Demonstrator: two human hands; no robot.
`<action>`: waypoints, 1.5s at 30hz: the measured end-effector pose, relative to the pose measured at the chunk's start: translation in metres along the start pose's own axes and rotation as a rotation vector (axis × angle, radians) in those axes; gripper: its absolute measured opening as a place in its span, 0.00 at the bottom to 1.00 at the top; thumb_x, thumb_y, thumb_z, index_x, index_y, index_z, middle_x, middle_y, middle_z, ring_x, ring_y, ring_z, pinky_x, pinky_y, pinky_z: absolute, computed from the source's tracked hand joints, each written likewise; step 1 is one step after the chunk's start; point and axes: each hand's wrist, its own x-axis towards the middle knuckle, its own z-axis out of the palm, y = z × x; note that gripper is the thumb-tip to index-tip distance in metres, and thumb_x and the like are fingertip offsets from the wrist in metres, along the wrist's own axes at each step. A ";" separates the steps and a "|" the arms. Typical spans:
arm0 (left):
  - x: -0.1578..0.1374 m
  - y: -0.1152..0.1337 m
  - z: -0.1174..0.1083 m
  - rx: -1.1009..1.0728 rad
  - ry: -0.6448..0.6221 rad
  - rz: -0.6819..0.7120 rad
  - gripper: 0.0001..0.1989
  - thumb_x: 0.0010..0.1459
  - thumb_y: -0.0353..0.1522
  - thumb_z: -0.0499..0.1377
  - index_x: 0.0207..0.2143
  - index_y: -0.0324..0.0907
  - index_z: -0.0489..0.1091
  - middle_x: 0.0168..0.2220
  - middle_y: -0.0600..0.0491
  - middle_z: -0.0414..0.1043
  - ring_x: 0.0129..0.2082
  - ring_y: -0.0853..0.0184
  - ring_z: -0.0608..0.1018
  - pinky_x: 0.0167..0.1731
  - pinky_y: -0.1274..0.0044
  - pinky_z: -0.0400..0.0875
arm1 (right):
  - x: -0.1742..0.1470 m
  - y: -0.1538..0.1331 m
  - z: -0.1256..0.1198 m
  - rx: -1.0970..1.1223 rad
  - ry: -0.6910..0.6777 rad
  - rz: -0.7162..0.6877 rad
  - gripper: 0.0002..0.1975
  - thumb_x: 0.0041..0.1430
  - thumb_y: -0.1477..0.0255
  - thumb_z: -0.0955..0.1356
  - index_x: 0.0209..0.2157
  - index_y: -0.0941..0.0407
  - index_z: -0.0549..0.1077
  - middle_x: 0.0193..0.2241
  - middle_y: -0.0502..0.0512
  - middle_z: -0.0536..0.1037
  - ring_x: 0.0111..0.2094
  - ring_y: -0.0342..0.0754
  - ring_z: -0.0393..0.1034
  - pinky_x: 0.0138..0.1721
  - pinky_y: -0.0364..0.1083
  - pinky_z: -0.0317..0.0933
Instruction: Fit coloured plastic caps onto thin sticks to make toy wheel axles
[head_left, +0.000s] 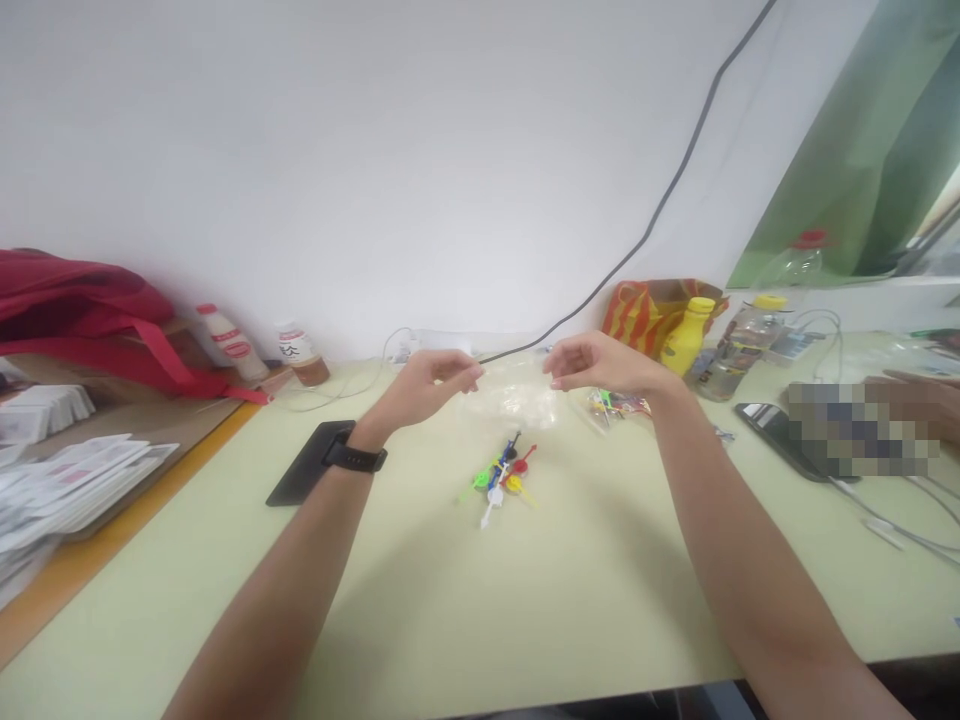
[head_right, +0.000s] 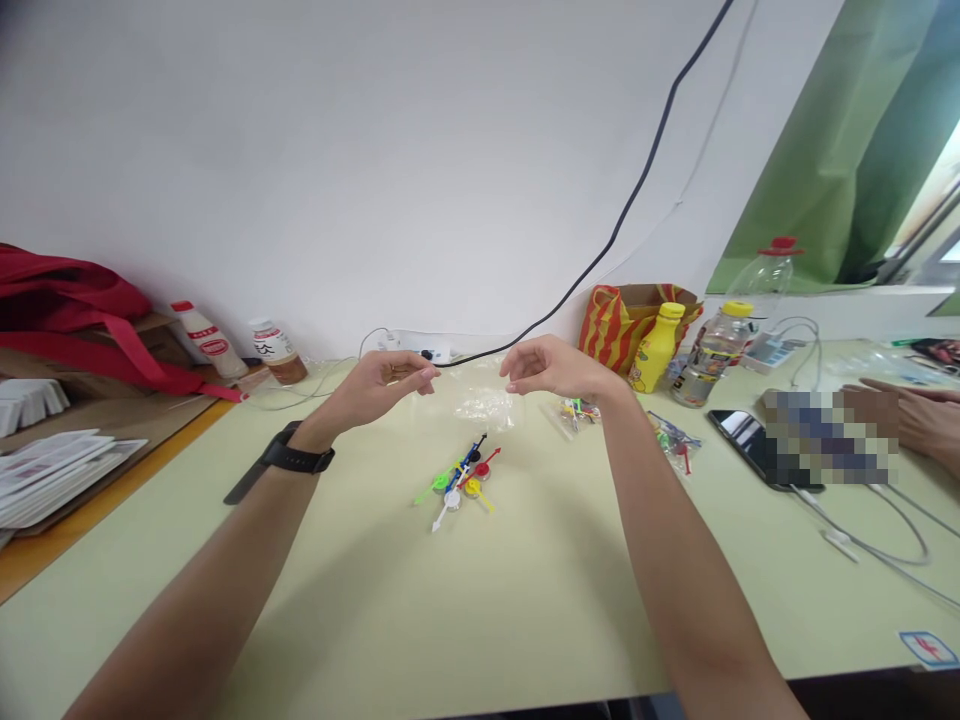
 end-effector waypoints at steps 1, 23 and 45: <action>0.000 -0.001 0.000 0.000 0.017 0.000 0.19 0.66 0.48 0.59 0.38 0.42 0.79 0.34 0.49 0.82 0.37 0.62 0.82 0.43 0.71 0.75 | 0.000 0.000 0.000 0.000 0.003 -0.010 0.19 0.50 0.63 0.78 0.42 0.55 0.79 0.35 0.55 0.81 0.39 0.50 0.75 0.43 0.50 0.69; 0.001 -0.013 -0.003 -0.178 -0.086 -0.036 0.17 0.67 0.47 0.57 0.44 0.43 0.72 0.38 0.46 0.82 0.40 0.61 0.82 0.43 0.68 0.75 | 0.033 0.015 0.037 -0.337 0.495 -0.146 0.06 0.62 0.67 0.69 0.36 0.55 0.75 0.37 0.56 0.81 0.39 0.51 0.74 0.40 0.48 0.65; 0.003 -0.024 -0.001 -0.113 0.004 -0.038 0.15 0.67 0.44 0.57 0.44 0.42 0.72 0.39 0.47 0.81 0.38 0.63 0.82 0.40 0.70 0.75 | 0.050 0.045 0.050 0.175 0.364 0.035 0.22 0.46 0.66 0.78 0.44 0.57 0.76 0.40 0.59 0.81 0.41 0.51 0.76 0.42 0.48 0.67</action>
